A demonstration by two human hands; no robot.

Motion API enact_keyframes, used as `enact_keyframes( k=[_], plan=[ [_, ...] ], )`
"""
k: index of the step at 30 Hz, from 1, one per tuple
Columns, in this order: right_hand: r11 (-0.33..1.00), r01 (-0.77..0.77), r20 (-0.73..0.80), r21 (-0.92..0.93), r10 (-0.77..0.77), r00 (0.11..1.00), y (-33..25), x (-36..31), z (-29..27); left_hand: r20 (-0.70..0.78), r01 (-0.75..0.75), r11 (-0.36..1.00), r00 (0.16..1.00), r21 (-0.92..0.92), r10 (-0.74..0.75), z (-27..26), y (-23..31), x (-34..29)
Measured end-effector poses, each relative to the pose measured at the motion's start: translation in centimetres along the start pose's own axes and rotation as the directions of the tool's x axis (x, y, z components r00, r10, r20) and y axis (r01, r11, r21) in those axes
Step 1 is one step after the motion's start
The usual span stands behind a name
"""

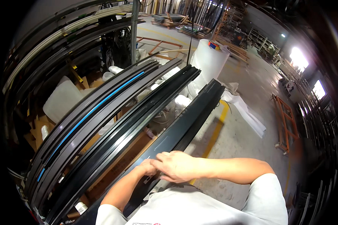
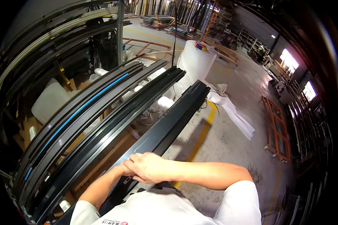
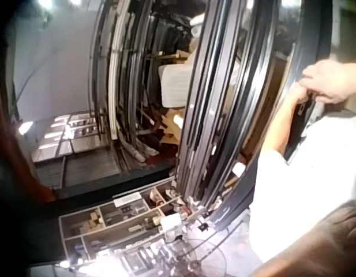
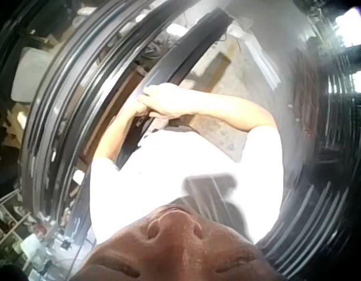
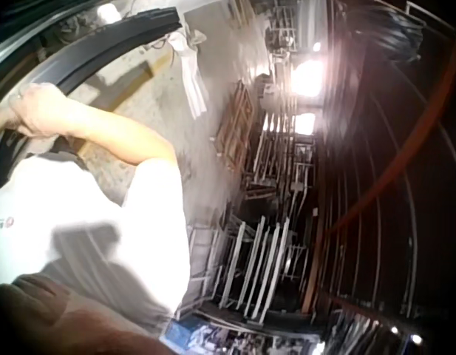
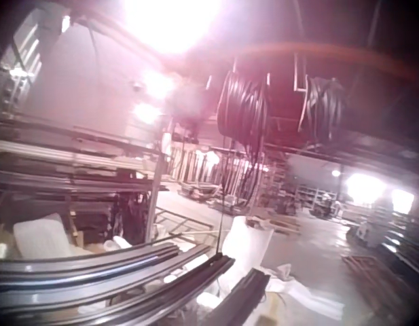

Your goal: The person measures the length of a metal profile beam using a tape measure and uses a screwdriver to install and secure small metal components into the slots of the beam.

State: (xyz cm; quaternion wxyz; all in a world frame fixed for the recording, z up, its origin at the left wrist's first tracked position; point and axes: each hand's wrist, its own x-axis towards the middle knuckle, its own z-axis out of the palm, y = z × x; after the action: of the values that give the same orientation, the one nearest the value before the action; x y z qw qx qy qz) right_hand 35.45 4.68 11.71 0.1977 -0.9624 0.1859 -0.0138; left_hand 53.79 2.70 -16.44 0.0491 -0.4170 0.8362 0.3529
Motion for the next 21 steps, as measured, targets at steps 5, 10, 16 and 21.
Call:
enact_keyframes(
  k=[5, 10, 16, 21],
  plan=[
    [0.997, -0.062, 0.15, -0.044, 0.068, 0.986, -0.8, 1.1, -0.4, -0.032, 0.011, 0.996, 0.999, -0.088, -0.014, 0.1, -0.1, -0.1],
    [0.972, 0.234, -0.214, 0.013, -0.226, 0.95, 0.1, 0.2, 0.6, -0.164, -0.026, 0.964, 0.986, -0.265, -0.018, 0.5, 0.1, 0.2],
    [0.997, 0.029, 0.021, -0.065, -0.028, 0.999, -0.1, 0.7, -0.4, 0.003, 0.009, 0.999, 1.0, -0.047, -0.009, -0.6, 0.7, -0.4],
    [0.987, 0.143, -0.158, -0.078, -0.153, 0.975, 0.9, 0.3, 1.2, -0.017, -0.037, 0.998, 0.999, -0.05, 0.036, -2.0, 2.1, -1.3]
  ],
)
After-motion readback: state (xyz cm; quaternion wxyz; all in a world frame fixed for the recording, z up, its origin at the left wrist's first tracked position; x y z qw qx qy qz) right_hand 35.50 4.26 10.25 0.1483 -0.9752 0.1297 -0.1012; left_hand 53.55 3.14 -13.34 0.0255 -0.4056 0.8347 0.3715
